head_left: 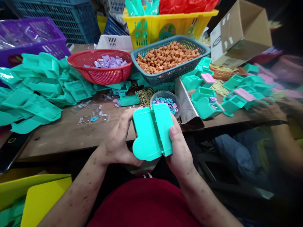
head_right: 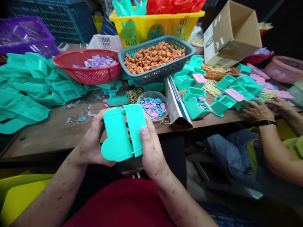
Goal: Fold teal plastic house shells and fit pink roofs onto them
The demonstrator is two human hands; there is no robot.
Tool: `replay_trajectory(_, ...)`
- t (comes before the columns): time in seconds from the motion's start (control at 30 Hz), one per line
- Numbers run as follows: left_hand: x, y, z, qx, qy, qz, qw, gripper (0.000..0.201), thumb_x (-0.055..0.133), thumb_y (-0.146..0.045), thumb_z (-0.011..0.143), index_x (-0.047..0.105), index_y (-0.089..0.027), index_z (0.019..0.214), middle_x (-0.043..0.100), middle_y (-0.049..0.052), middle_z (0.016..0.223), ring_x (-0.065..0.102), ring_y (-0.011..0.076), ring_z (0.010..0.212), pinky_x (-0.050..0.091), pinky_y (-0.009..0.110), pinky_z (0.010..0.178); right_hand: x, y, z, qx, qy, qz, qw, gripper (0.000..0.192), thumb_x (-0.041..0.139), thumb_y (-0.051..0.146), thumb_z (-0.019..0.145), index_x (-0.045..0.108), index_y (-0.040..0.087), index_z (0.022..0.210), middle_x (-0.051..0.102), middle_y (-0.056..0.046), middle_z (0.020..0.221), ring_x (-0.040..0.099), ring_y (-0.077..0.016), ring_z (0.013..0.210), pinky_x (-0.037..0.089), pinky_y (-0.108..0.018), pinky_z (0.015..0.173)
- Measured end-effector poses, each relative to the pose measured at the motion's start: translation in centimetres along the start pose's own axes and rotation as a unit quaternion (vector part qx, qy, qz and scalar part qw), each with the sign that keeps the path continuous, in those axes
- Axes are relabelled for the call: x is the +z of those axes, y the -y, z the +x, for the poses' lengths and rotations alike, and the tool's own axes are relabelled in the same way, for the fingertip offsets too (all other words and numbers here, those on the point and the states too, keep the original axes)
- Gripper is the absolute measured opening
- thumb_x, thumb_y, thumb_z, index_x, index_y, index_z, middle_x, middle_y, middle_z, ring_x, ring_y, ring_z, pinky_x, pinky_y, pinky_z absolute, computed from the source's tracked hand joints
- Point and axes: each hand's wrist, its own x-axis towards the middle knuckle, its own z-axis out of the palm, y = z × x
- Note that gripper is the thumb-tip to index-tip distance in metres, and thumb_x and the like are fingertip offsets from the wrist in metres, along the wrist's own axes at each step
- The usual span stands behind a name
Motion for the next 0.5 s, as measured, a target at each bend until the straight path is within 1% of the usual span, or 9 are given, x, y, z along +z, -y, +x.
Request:
replay_trajectory(0.07,0.03,0.29,0.19,0.024,0.006,-0.011,1.0,0.14,0.099,-0.07,0.069,0.022,-0.031,0.179,0.041,0.017,0.176,0.044,0.0516,0.161,0.035,0.071,0.139,0.2,0.35,-0.09,-0.006,0.001,0.001,1.0,0.059,0.045,0.06,0.119,0.046,0.038,0.173,0.049,0.003,0.178,0.046,-0.0288,0.168,0.046,-0.057,0.138)
replay_trajectory(0.1,0.03,0.4,0.22,0.026,0.003,-0.017,1.0,0.139,0.098,-0.072,0.069,0.023,-0.031,0.179,0.041,0.016,0.177,0.044,0.0516,0.161,0.035,0.071,0.139,0.28,0.47,-0.11,-0.009,0.005,-0.004,1.0,0.059,0.044,0.06,0.119,0.045,0.038,0.173,0.049,0.003,0.179,0.045,-0.0289,0.168,0.045,-0.058,0.139)
replay_trajectory(0.2,-0.17,0.57,0.06,0.016,-0.003,-0.031,0.999,0.138,0.096,-0.078,0.069,0.025,-0.031,0.179,0.042,0.014,0.177,0.046,0.0511,0.16,0.04,0.069,0.137,0.35,0.56,-0.01,-0.012,0.022,-0.013,1.0,0.058,0.043,0.06,0.119,0.044,0.04,0.174,0.048,0.004,0.179,0.044,-0.0293,0.169,0.042,-0.059,0.14)
replay_trajectory(0.3,-0.55,0.5,-0.17,0.008,-0.002,-0.037,0.999,0.137,0.097,-0.077,0.071,0.026,-0.032,0.178,0.045,0.015,0.176,0.05,0.0474,0.159,0.044,0.066,0.135,0.31,0.44,0.19,-0.01,0.027,0.01,1.0,0.055,0.045,0.059,0.119,0.048,0.041,0.172,0.051,0.006,0.177,0.045,-0.0293,0.168,0.042,-0.059,0.14)
replay_trajectory(0.37,-0.71,0.45,-0.21,0.008,-0.004,-0.039,0.999,0.137,0.1,-0.074,0.069,0.028,-0.033,0.178,0.046,0.014,0.175,0.051,0.0456,0.16,0.044,0.064,0.136,0.38,0.33,0.29,-0.012,0.026,0.017,0.999,0.055,0.048,0.059,0.118,0.05,0.041,0.17,0.053,0.005,0.176,0.046,-0.03,0.167,0.042,-0.059,0.14)
replay_trajectory(0.5,-0.67,0.49,-0.1,0.025,-0.012,-0.042,0.999,0.14,0.104,-0.072,0.064,0.03,-0.032,0.177,0.047,0.015,0.174,0.048,0.0456,0.161,0.04,0.064,0.139,0.74,0.18,0.3,-0.013,0.029,-0.002,0.999,0.061,0.048,0.063,0.117,0.045,0.04,0.173,0.05,0.004,0.178,0.046,-0.0309,0.167,0.042,-0.06,0.14)
